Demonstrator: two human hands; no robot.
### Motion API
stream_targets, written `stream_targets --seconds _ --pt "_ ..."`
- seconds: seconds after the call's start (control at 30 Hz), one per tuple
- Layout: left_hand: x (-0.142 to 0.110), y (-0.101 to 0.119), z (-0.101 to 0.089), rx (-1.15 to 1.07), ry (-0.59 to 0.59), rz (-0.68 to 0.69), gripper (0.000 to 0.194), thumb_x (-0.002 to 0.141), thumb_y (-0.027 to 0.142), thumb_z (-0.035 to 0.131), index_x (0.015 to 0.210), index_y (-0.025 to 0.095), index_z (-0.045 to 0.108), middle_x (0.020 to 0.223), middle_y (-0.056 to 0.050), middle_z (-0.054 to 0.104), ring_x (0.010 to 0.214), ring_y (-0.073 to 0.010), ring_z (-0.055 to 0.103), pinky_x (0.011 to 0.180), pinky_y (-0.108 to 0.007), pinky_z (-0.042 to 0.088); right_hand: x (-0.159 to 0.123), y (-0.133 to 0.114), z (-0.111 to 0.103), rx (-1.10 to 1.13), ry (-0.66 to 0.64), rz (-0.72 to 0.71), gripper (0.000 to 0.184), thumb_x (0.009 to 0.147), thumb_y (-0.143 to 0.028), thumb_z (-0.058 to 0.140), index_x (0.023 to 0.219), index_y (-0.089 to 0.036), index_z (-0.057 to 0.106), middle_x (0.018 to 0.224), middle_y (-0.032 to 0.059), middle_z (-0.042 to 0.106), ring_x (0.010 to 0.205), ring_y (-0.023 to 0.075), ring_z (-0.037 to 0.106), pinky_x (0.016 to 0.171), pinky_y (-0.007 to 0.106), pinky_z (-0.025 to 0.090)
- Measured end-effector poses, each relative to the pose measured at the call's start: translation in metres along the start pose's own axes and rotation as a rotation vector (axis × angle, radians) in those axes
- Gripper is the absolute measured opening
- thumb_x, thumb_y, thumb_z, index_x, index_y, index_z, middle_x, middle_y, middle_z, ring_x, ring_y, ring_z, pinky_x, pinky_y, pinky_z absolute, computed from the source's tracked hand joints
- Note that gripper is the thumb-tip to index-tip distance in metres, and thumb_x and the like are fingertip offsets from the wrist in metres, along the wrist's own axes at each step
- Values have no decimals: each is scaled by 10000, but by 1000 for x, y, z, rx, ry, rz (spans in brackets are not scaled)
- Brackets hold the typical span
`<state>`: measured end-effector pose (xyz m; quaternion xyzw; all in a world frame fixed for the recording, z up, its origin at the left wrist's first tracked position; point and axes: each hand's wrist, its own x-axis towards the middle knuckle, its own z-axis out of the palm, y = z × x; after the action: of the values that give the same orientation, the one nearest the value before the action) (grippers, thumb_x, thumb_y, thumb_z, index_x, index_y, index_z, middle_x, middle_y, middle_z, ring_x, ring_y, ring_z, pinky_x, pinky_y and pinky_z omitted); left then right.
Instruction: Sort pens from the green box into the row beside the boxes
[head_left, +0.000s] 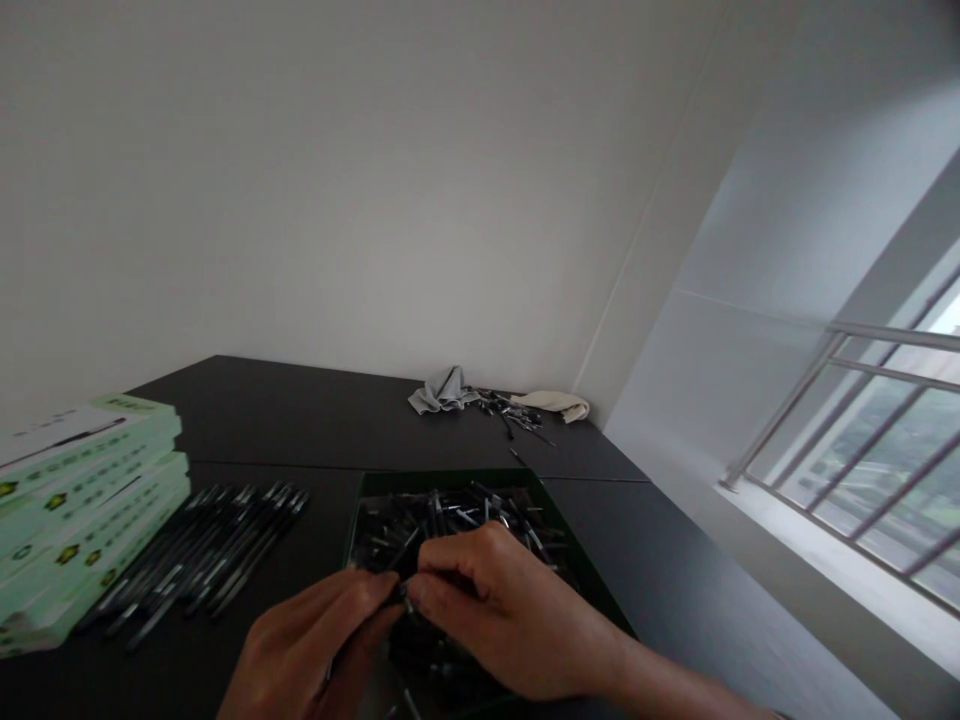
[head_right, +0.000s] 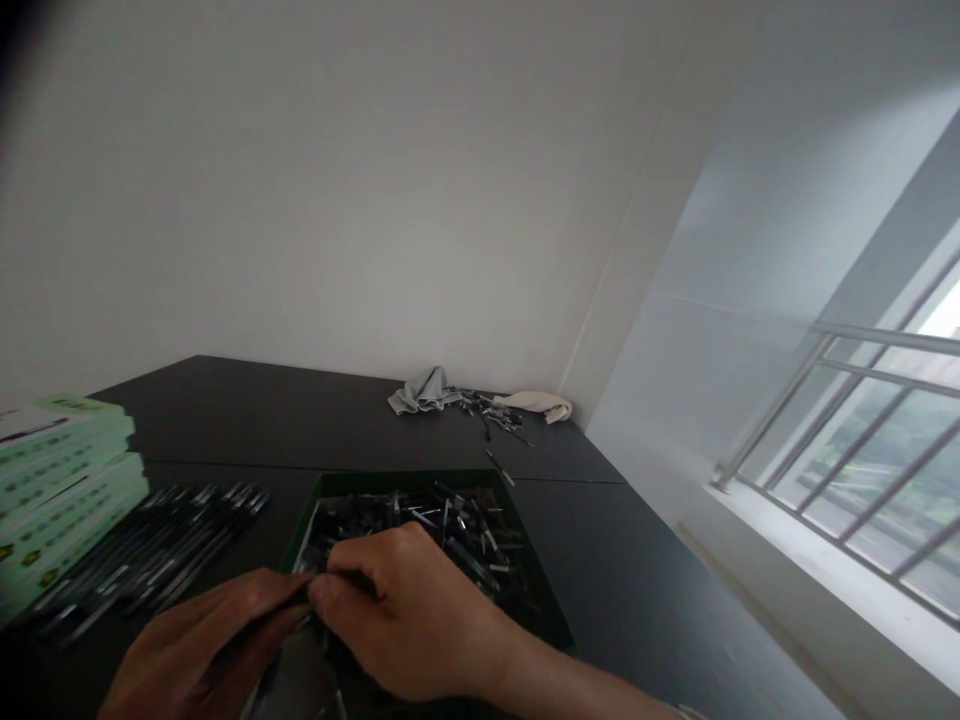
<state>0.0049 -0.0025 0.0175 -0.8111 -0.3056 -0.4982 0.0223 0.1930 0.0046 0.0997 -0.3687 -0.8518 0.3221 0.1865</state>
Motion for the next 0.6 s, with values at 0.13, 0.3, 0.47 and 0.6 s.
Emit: stream_targets --seconds 0.13,0.3,0.47,0.6 --pt "-2 -4 1 50 48 -25 147 865 172 544 998 221 584 850 -8 730 726 -114 700 718 -144 520 4 4 2 -22 4 0 289 933 -320 361 681 -183 403 572 -52 356 504 70 321 468 198 242" --pt "15 -2 -8 -388 -169 -435 203 887 304 500 702 248 563 599 76 612 518 -72 606 470 -104 465 14 7 4 -377 156 -324 192 916 -248 381 735 -187 383 664 -20 428 603 99 372 570 248 274" --pt "14 -1 -8 -395 -164 -416 173 862 295 535 704 259 595 585 73 620 501 -81 614 462 -108 469 17 1 3 -159 94 -257 248 877 -184 409 644 -182 324 545 -58 345 483 56 319 479 205 241" --pt "5 6 2 -132 68 -180 166 834 192 568 940 310 619 740 64 714 614 -105 679 590 -134 513 13 -1 0 74 45 -23 343 902 -249 397 575 -169 330 507 -62 292 455 48 279 414 193 191"
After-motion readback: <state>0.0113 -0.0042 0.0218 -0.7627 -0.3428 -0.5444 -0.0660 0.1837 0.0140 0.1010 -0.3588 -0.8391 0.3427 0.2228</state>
